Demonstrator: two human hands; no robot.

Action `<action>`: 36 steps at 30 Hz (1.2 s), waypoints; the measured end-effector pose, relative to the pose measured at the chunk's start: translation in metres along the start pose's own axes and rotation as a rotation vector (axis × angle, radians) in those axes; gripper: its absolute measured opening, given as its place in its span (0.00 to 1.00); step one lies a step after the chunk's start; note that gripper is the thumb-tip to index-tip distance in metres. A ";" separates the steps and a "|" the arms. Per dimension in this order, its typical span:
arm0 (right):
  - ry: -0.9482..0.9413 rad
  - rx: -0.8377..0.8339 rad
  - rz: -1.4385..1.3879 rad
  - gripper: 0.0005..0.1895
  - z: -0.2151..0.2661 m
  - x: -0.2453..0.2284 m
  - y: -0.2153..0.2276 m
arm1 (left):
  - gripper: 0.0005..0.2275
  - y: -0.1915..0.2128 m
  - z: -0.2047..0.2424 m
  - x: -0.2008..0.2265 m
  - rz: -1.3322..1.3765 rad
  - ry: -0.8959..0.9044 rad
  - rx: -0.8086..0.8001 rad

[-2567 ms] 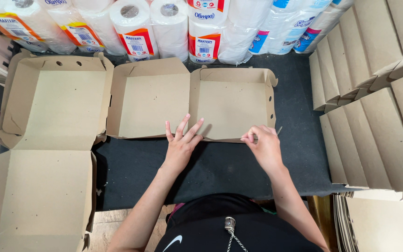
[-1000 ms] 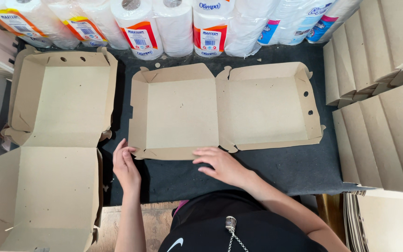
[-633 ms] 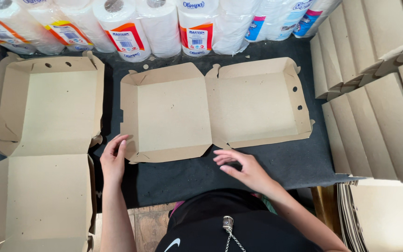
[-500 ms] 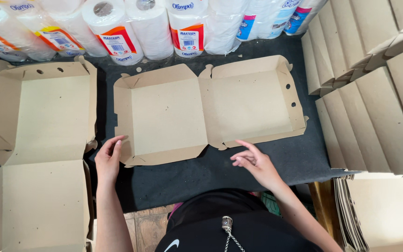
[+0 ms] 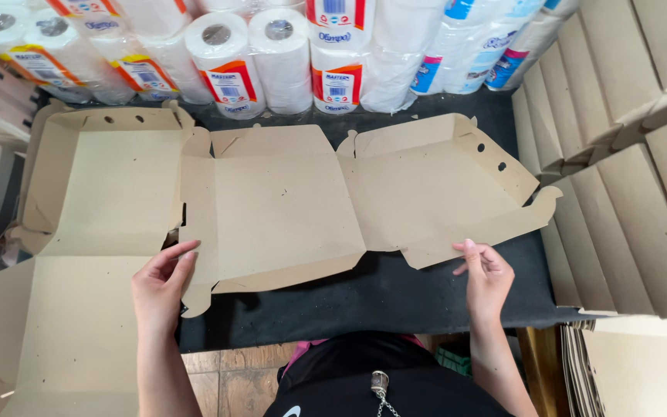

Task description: The person assembles cardboard pizza boxes by folding the pre-cut flaps and securing the edges by hand.

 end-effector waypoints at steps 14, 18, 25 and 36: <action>0.162 -0.463 -0.102 0.12 -0.003 -0.055 -0.108 | 0.09 0.119 0.171 0.043 0.083 0.343 0.597; 0.173 -0.663 -0.162 0.12 0.007 -0.072 -0.167 | 0.11 0.146 0.220 -0.001 0.199 0.336 0.771; 0.101 -0.960 -0.219 0.09 0.024 -0.087 -0.289 | 0.12 0.149 0.268 -0.043 0.232 0.401 1.008; 0.044 -1.191 -0.230 0.12 0.046 -0.080 -0.442 | 0.16 0.114 0.222 -0.073 0.293 0.532 1.040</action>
Point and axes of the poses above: each hand's wrist, its own z-axis away from the middle knuckle, its own y-axis out of the back of the hand, x = y × z, the point moved 3 cm from there along -z, towards the middle knuckle, and after that the axes turned 4 degrees about y, right-handed, at the moved point
